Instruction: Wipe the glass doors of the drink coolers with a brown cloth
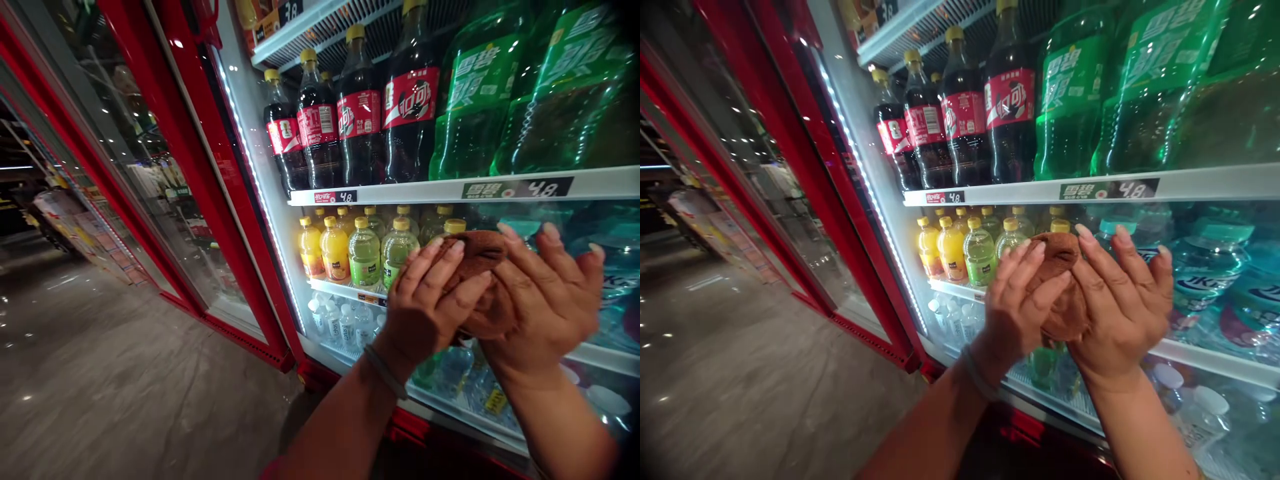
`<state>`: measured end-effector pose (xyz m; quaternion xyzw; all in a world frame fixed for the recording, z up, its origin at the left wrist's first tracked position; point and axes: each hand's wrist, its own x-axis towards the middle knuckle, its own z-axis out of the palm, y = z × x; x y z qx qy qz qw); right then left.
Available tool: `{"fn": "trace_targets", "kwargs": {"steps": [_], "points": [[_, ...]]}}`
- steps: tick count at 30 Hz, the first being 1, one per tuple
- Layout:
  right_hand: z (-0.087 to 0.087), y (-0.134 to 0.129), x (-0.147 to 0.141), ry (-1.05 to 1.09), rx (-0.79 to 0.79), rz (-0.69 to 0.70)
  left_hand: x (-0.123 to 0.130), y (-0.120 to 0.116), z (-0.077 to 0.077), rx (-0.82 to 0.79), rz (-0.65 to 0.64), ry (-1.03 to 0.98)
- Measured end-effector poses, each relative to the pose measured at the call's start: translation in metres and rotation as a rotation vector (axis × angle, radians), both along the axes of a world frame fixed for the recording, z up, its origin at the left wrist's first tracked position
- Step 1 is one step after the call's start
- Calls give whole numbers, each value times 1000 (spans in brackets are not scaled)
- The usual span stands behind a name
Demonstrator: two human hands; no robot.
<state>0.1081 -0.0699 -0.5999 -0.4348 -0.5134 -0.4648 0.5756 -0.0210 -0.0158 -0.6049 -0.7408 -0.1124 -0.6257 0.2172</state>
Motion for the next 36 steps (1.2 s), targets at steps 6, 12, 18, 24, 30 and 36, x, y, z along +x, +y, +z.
{"fn": "trace_targets", "kwargs": {"steps": [6, 12, 18, 24, 30, 36], "points": [[5, -4, -8, 9, -102, -59, -54, 45, 31, -289, 145, -336], [0, -8, -6, -48, -146, -129, -29, 6, -30, -356, 208, -103], [-3, -14, 0, -148, -218, -148, -86, 37, -20, -543, 249, -220], [-8, -10, -2, -96, -256, -172, -78, 32, -17, -729, 241, -482], [-29, 2, -20, -129, -286, -181, -20, 3, -59, -182, 26, -8], [-39, 12, -31, -132, -238, -222, -55, 40, -30, -390, 187, -325]]}}
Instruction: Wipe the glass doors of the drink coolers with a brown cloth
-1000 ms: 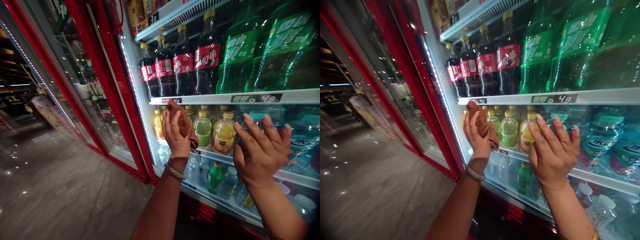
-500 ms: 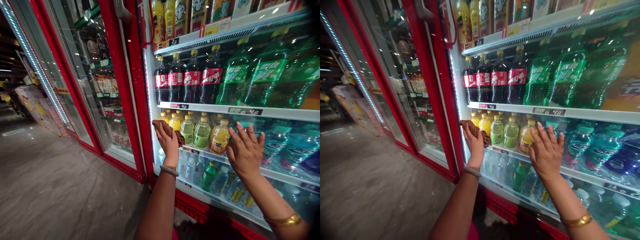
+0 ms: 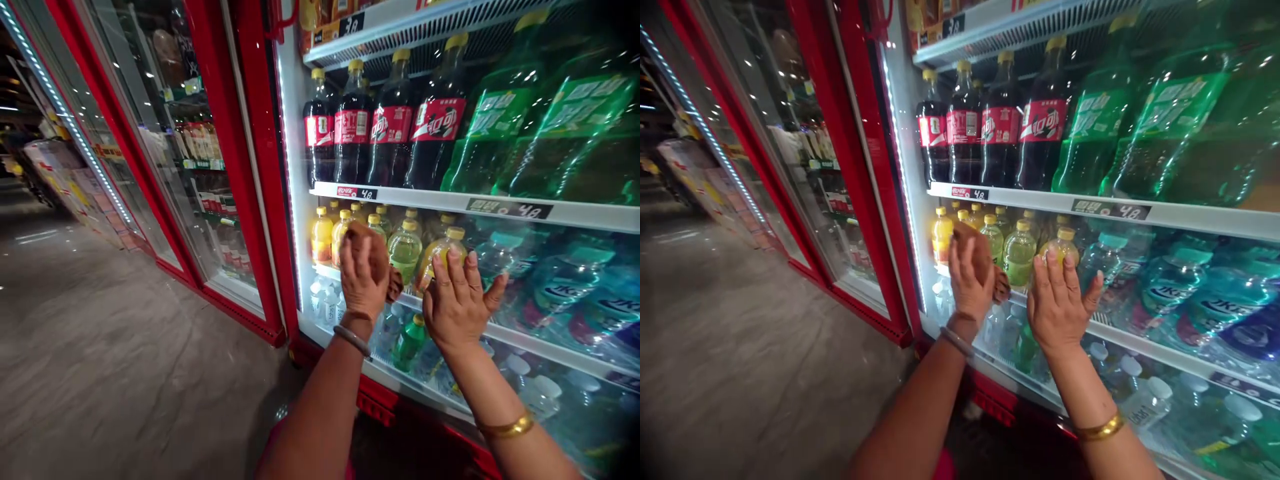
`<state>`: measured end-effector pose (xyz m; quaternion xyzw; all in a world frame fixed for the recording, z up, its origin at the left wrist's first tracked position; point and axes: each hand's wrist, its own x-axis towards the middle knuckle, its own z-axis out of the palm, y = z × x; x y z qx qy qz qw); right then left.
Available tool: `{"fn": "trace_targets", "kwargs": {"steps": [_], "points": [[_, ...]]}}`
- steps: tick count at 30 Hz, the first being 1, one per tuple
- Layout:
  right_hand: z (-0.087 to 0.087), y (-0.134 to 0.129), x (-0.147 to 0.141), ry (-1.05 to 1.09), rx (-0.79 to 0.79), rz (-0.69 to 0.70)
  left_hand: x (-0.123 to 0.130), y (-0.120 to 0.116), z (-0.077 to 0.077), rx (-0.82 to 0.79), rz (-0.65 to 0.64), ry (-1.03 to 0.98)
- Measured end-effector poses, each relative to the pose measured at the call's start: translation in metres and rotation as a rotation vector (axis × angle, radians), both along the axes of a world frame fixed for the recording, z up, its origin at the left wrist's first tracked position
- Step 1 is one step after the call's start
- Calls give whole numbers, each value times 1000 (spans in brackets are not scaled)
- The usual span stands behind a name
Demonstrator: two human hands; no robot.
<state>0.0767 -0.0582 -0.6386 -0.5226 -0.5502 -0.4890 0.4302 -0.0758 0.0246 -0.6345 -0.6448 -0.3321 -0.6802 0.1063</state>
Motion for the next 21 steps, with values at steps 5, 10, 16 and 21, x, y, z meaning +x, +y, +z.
{"fn": "trace_targets", "kwargs": {"steps": [5, 10, 16, 21], "points": [[3, 1, 0, 25, 12, 73, 28, -28, -14, -215, 71, -226], [3, 2, 0, 58, 35, 165, 39, -50, -38, 39, -70, 192], [2, -3, -1, 57, -32, 161, 10, -27, -6, -355, 109, -276], [7, -7, 2, 12, -25, 174, 43, -56, -42, -153, -57, 63]]}}
